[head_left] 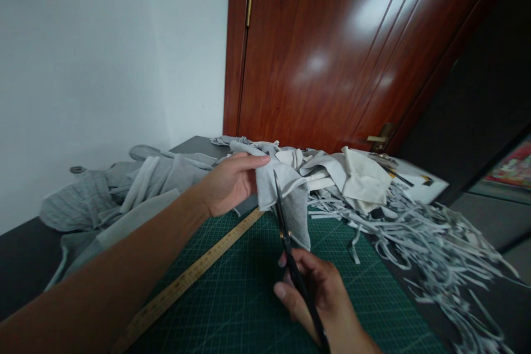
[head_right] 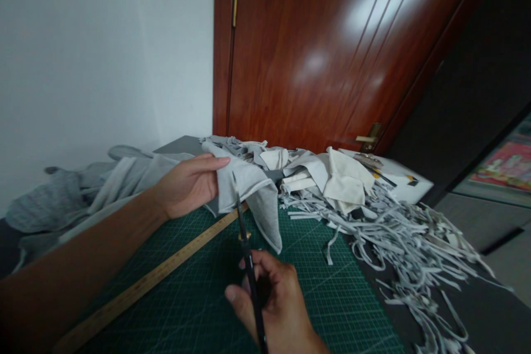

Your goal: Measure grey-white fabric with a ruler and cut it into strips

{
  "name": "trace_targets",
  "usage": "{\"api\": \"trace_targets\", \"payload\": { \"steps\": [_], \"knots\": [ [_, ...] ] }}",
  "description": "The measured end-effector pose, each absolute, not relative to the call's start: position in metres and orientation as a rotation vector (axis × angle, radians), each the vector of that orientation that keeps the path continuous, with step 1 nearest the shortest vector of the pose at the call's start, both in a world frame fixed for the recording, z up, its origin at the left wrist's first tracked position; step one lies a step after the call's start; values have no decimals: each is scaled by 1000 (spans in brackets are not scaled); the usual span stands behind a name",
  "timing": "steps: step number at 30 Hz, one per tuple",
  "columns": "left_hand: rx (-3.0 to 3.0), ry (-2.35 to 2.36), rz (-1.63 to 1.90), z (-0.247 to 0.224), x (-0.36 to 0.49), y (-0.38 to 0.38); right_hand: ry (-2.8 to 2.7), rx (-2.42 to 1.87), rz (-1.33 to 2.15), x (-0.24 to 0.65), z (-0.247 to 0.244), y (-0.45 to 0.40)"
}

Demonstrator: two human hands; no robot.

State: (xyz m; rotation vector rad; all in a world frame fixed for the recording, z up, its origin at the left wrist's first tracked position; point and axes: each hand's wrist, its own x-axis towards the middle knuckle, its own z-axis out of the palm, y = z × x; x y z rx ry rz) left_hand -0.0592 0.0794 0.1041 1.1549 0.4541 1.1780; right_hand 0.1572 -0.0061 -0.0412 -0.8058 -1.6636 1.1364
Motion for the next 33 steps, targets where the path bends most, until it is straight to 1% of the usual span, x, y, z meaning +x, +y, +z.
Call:
{"api": "trace_targets", "payload": {
  "steps": [8,15,27,33],
  "knots": [
    [1103,479,1348,109,-63,80,-1680,-787,1188,159,-41,-7],
    [1071,538,1466,112,-68,84,-1732,-809,1150,160,-40,-10],
    [1097,485,1435,118,-76,82,-1735,-797,1124,159,-41,-9],
    [1181,441,1355,118,-78,81,-1707,-770,1144,161,-42,-7]
  ]
}}
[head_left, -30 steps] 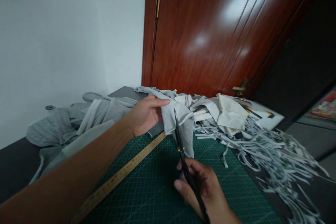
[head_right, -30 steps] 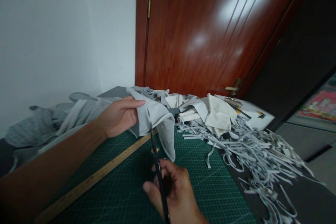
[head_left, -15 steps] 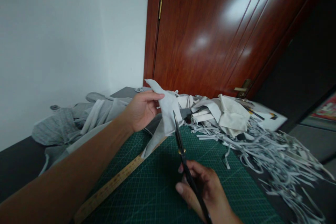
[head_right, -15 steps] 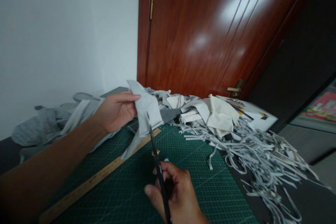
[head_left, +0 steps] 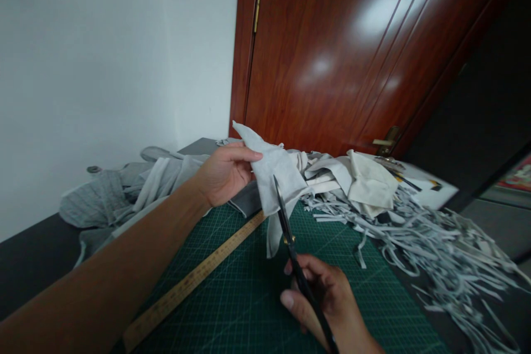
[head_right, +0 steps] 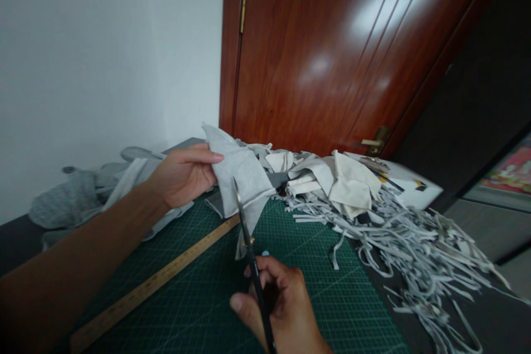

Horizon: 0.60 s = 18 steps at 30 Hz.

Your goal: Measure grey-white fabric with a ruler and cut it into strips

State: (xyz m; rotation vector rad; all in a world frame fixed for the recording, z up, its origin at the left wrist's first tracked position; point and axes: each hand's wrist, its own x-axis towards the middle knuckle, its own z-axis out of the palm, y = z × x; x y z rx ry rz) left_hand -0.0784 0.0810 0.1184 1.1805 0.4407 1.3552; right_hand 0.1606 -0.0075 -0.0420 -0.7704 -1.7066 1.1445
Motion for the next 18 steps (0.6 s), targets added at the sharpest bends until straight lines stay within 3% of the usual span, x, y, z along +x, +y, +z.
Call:
{"api": "trace_targets", "payload": {
  "steps": [18],
  "knots": [
    [1183,420,1277,116,-77,81,-1678,-784,1171,161,-44,-11]
  ]
}}
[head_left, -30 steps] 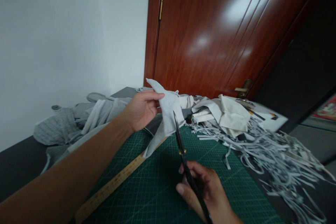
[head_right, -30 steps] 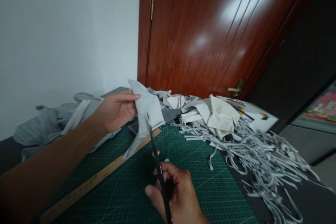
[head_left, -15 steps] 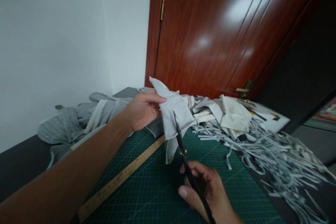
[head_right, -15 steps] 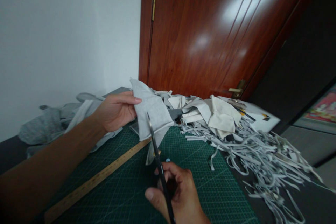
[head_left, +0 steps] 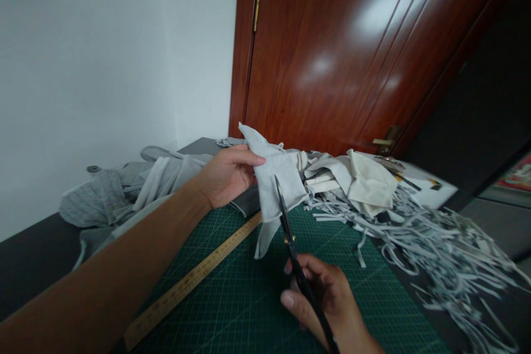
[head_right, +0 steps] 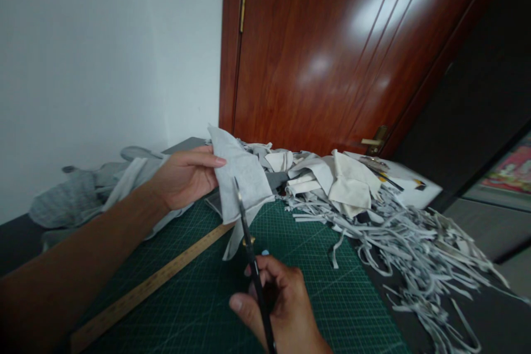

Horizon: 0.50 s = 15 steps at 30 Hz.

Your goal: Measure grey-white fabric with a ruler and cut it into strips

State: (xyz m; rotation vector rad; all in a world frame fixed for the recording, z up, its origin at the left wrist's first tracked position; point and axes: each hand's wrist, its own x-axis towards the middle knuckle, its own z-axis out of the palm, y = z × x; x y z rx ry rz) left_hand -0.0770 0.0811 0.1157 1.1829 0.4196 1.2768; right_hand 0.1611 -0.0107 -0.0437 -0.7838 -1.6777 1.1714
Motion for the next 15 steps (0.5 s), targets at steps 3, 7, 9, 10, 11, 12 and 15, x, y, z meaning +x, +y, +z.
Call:
{"api": "trace_targets", "payload": {
  "steps": [3,7,9,10,11,12,15],
  "knots": [
    [1182,418,1290,116,-78,81,-1697,-799,1159,161,-43,-10],
    [1195,408,1303,117,-79,80,-1721,-814,1129,161,-43,-10],
    [1203,418,1305,118,-80,79,-1731,-822,1125,161,-43,-10],
    [1207,421,1303,118,-80,78,-1736,-822,1121,161,-43,-10],
    [1210,421,1298,118,-80,78,-1738,-822,1117,160,-43,-10],
    [1213,415,1293,118,-81,77,-1736,-822,1115,160,-44,-10],
    [1214,394,1266,118,-81,76,-1717,-820,1118,160,-45,-9]
  ]
}}
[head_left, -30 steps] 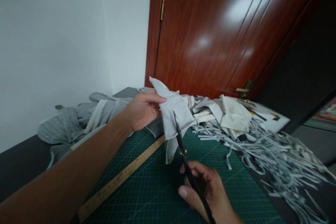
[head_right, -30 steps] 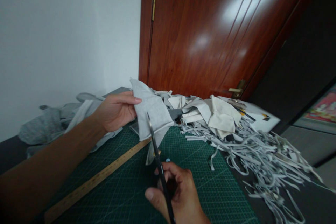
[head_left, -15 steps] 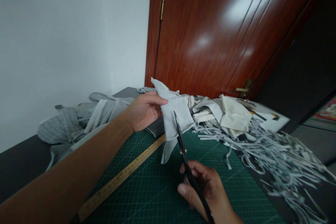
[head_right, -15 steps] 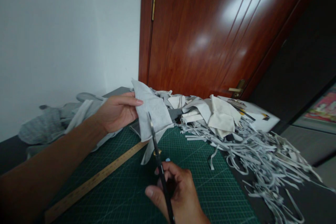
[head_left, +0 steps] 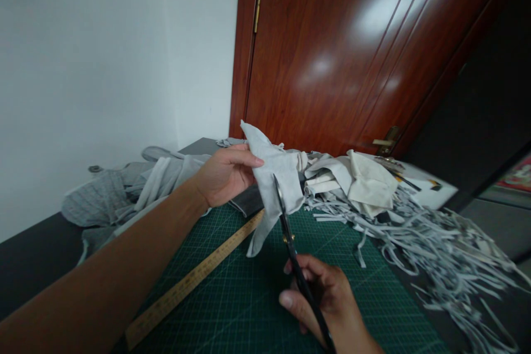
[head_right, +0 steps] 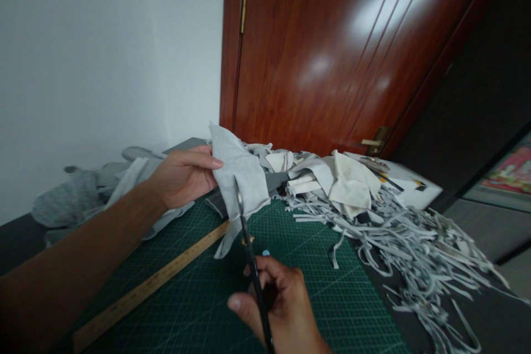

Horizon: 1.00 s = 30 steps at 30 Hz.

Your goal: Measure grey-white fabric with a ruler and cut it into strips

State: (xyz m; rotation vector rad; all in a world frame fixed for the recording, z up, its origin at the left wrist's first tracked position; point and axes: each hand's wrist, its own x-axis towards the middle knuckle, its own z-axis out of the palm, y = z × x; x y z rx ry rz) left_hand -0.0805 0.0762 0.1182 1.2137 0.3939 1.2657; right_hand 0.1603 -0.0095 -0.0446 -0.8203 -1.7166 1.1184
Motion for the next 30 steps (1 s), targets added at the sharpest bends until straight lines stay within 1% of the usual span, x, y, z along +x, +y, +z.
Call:
{"api": "trace_targets", "payload": {
  "steps": [10,19,30],
  "knots": [
    [1178,355,1223,115,-74,75,-1637,-689,1204,160,-41,-13],
    [1145,344,1222,117,-73,74,-1635,-700,1216,159,-42,-13],
    [1139,360,1175,106,-67,78,-1627,-676,1202,158,-39,-12]
  ]
}}
